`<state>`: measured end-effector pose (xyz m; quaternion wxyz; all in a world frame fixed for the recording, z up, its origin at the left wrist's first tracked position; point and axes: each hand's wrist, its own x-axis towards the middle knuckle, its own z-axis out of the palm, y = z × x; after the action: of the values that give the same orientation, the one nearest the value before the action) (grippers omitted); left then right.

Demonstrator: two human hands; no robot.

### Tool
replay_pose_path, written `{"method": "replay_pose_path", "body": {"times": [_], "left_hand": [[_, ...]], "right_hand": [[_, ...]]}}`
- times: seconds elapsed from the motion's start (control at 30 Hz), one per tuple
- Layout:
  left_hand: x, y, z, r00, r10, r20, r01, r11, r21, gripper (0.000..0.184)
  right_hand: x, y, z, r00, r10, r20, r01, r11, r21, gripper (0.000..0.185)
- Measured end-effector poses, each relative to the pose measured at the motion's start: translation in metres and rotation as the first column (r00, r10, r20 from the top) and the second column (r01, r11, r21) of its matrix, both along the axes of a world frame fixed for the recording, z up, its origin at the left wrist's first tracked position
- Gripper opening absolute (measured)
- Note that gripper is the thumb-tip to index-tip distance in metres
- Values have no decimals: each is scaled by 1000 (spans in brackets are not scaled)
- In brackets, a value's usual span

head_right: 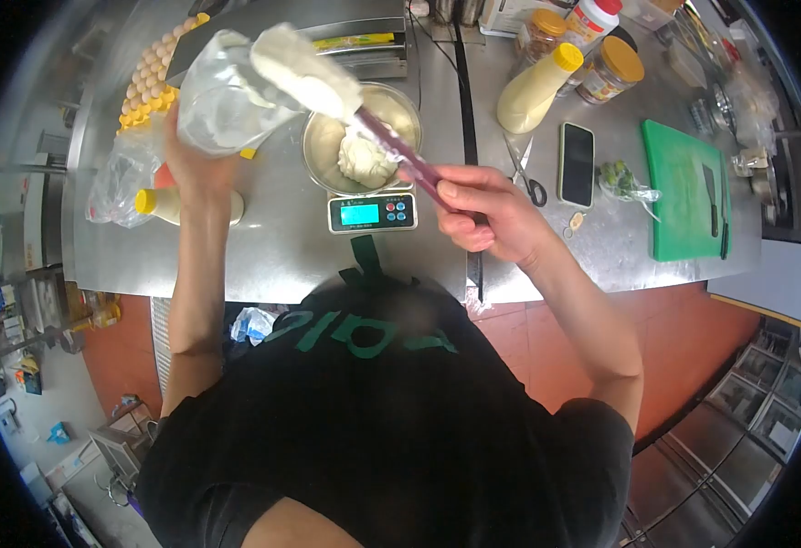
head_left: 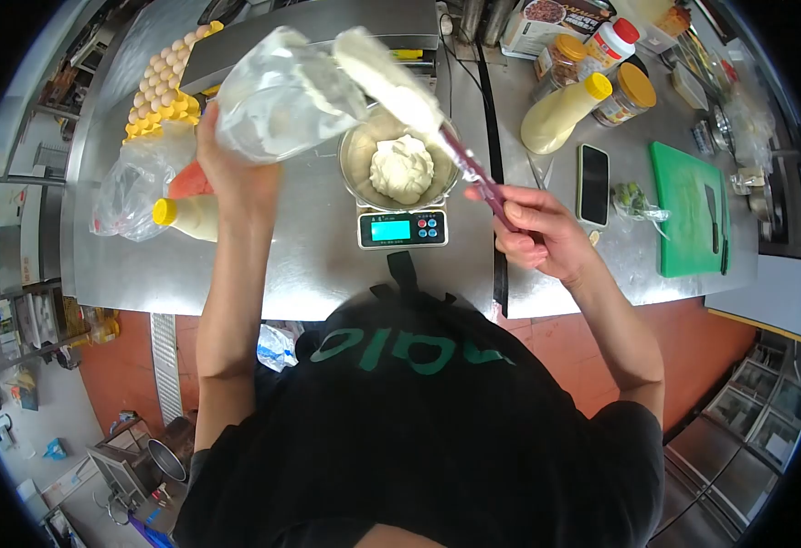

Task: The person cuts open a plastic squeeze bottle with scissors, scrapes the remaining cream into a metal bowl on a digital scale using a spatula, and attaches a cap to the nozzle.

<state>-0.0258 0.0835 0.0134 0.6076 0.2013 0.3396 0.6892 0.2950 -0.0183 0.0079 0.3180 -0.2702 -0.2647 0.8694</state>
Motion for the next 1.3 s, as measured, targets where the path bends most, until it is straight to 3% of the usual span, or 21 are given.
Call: {"method": "replay_pose_path", "body": {"times": [0.03,0.07,0.1,0.13,0.17,0.23,0.27,0.37,0.4,0.5,0.87,0.93,0.97,1.07,1.1,1.17,1.23,1.3], "left_hand": [[-1,-4,0,999,31,20,-31,1000,1,47],[-6,-6,-5,999,33,23,-33,999,0,47],[-14,-8,-15,999,21,41,-20,1000,-4,48],[-19,-12,-20,998,11,59,-10,1000,-9,49],[-21,-16,-22,998,17,59,-16,1000,-13,49],[-20,-25,-24,995,39,93,-26,991,-134,49],[-19,-27,-25,995,43,94,-29,990,-137,49],[-12,-34,-27,992,56,114,-32,978,-204,49],[-9,-36,-27,992,55,110,-30,976,-218,49],[-10,-33,-31,992,47,114,-22,978,-209,48],[-20,-37,-40,989,33,142,-13,990,-142,49],[-20,-37,-36,987,34,158,-7,986,-168,50],[-22,-36,-39,987,36,158,-9,986,-167,50],[-25,-32,-46,994,11,109,7,987,-162,50],[-23,-30,-45,995,-6,98,20,988,-150,49],[-20,-29,-41,996,-25,87,37,990,-138,48],[-16,-30,-36,996,-15,85,30,982,-184,46],[-16,-28,-38,997,-24,76,37,983,-181,44]], "right_hand": [[-2,-3,-2,1000,1,2,-1,1000,-1,43],[-6,-7,-7,937,-239,257,159,942,297,39],[-8,-11,-16,761,-508,404,204,778,594,36],[-6,-15,-35,536,-680,501,113,646,755,28],[-6,-18,-52,539,-675,504,108,649,753,28],[-9,-20,-70,254,-907,337,-197,292,936,28],[-9,-23,-74,215,-913,346,-246,292,924,31],[-16,-24,-97,168,-952,255,-295,198,935,33],[-18,-22,-104,159,-914,374,-376,294,879,37],[-21,-24,-107,126,-882,454,-401,373,837,39],[-25,-19,-71,265,-883,387,-146,360,922,33],[-18,-21,-47,345,-729,591,-43,617,786,32],[-16,-18,-35,347,-729,590,-45,616,786,32],[-10,-9,2,373,-785,495,-263,423,867,28],[-9,-4,14,366,-788,495,-262,423,868,28],[-7,4,32,376,-756,536,-447,359,819,29],[-7,14,40,355,-756,550,-501,343,795,31],[-11,24,46,313,-816,486,-648,191,738,32]]}}
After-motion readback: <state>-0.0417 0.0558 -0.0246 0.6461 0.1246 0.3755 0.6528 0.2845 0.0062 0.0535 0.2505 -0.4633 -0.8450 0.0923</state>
